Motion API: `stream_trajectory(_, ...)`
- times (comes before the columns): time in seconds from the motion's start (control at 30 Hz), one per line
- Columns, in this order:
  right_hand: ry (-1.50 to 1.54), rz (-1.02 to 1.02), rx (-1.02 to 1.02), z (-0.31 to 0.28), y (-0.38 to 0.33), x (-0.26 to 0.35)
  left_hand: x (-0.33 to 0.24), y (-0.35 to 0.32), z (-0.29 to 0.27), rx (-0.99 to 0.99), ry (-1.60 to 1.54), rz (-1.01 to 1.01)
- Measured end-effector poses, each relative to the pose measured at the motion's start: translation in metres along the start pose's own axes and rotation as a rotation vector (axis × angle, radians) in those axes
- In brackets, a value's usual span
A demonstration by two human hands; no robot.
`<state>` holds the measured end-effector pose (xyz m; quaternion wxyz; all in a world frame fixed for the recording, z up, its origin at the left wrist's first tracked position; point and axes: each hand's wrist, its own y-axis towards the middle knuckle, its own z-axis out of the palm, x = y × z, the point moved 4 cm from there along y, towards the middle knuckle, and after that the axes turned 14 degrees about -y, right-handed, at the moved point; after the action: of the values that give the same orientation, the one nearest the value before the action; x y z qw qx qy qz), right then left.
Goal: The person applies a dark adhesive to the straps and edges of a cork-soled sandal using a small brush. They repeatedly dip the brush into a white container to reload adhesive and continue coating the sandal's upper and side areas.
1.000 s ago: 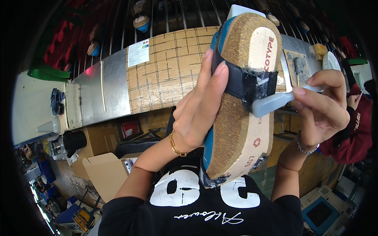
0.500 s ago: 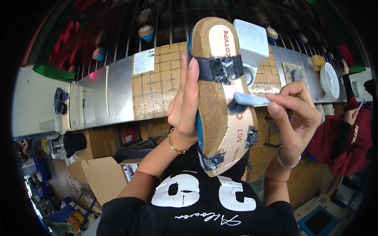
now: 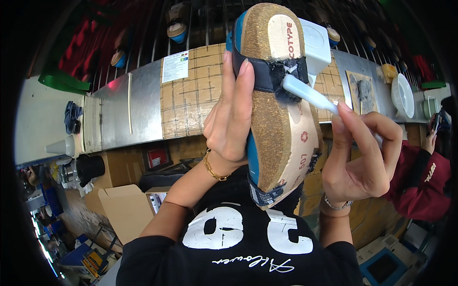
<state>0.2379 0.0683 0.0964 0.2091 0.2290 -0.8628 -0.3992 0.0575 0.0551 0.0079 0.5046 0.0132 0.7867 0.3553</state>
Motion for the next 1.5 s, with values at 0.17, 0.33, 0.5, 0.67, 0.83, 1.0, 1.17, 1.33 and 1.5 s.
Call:
stream_trajectory(0.17, 0.183, -0.015, -0.02, 0.006, 0.01, -0.011, 0.005, -0.005, 0.001, -0.048, 0.012, 0.147)
stream_trajectory(0.33, 0.371, -0.108, -0.024, 0.016, 0.022, -0.028, 0.003, -0.004, -0.001, -0.045, 0.013, 0.159)
stream_trajectory(0.5, 0.416, -0.164, 0.022, 0.011, 0.03, -0.031, -0.001, -0.002, -0.001, -0.024, -0.015, 0.171)
stream_trajectory(0.67, 0.463, -0.167, 0.158, 0.016, 0.033, -0.031, -0.003, 0.0, -0.003, -0.005, -0.022, 0.181)
stream_trajectory(0.83, 0.518, -0.138, 0.229, 0.017, 0.031, -0.034, -0.005, 0.002, -0.003, 0.013, -0.047, 0.188)
stream_trajectory(1.0, 0.51, -0.131, 0.266, 0.013, 0.02, -0.036, -0.012, 0.005, 0.001, 0.086, -0.13, 0.217)
stream_trajectory(1.17, 0.54, -0.069, 0.171, 0.011, 0.017, -0.023, -0.004, 0.007, -0.001, -0.045, -0.129, 0.223)
stream_trajectory(1.33, 0.501, -0.06, 0.135, 0.006, 0.003, -0.015, 0.0, 0.005, -0.008, -0.28, -0.161, 0.21)
stream_trajectory(1.5, 0.46, -0.104, 0.148, 0.001, 0.0, -0.007, -0.01, 0.014, -0.01, -0.297, -0.019, 0.288)
